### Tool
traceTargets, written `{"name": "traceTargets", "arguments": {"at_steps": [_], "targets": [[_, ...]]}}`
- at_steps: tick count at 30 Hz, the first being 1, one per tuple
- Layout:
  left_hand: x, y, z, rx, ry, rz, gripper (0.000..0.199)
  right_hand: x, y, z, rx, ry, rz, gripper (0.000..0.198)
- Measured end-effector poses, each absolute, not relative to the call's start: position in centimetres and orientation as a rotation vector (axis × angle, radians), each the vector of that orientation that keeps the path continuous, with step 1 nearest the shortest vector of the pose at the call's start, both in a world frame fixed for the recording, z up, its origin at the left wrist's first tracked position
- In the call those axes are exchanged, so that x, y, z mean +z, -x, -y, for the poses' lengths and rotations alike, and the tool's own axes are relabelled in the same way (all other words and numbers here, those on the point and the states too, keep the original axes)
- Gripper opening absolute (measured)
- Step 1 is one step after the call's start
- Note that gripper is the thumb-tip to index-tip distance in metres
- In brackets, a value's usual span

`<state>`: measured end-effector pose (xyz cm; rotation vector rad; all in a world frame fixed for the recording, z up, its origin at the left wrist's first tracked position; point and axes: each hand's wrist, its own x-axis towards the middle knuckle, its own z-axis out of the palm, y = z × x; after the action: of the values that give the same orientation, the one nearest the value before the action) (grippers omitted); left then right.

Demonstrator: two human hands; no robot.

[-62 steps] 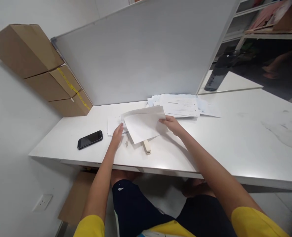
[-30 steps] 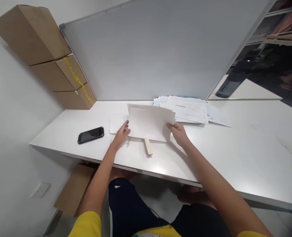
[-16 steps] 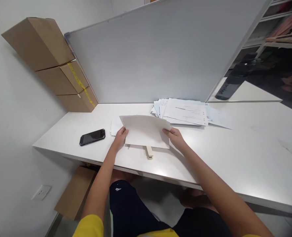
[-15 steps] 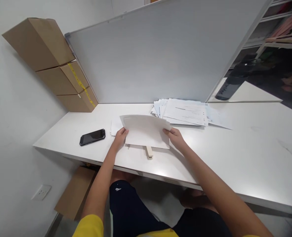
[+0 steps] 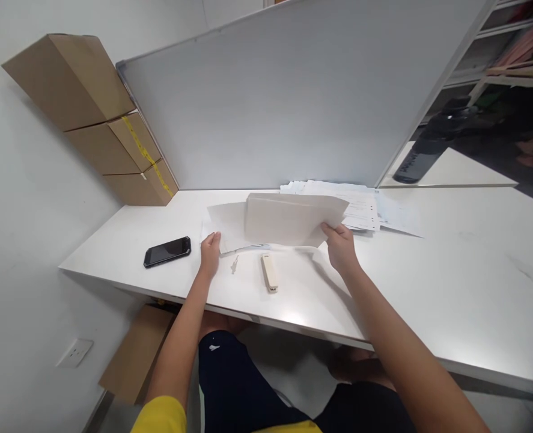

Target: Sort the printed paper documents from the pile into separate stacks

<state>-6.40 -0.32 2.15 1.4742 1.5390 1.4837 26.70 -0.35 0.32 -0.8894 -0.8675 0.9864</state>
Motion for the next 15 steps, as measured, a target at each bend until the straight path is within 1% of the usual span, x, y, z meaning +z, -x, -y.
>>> {"name": "traceTargets", "arguments": {"at_steps": [2,4,5,6,7,9,10,13,15], "targets": [[1.9,6.8,-0.3,1.544,-1.477,-1.688,0.035,1.1,-26.7,0.6,0.94,0.87,0.847,0.021],[1.6,7.1,-0.8,1.596,-1.456,-1.801,0.019,1.8,-26.3,1.0,0.904,0.87,0.845,0.02],[1.4,7.2,-1.0,1.622,-1.455,-1.871,0.014,2.0,-26.0,1.3,0.895,0.875,0.849,0.02],[1.2,7.2,-1.1,1.641,-1.477,-1.941,0.022,2.1,-25.7,1.5,0.886,0.88,0.853,0.019],[1.0,7.2,-1.2,1.647,-1.532,-1.991,0.034,2.2,-25.4,1.8,0.877,0.886,0.859,0.019],[0.7,7.1,-0.9,1.588,-1.759,-1.955,0.05,2.1,-24.8,2.1,0.87,0.912,0.884,0.02],[0.6,6.9,-0.6,1.511,-1.914,-1.842,0.052,2.1,-24.6,2.2,0.879,0.933,0.908,0.021],[0.7,6.3,0.1,1.22,-2.226,-1.403,0.052,2.0,-24.2,2.4,0.954,0.992,1.019,0.027],[0.8,6.0,0.3,1.115,-2.235,-1.337,0.052,2.1,-24.0,2.5,0.975,0.988,1.064,0.034]]}}
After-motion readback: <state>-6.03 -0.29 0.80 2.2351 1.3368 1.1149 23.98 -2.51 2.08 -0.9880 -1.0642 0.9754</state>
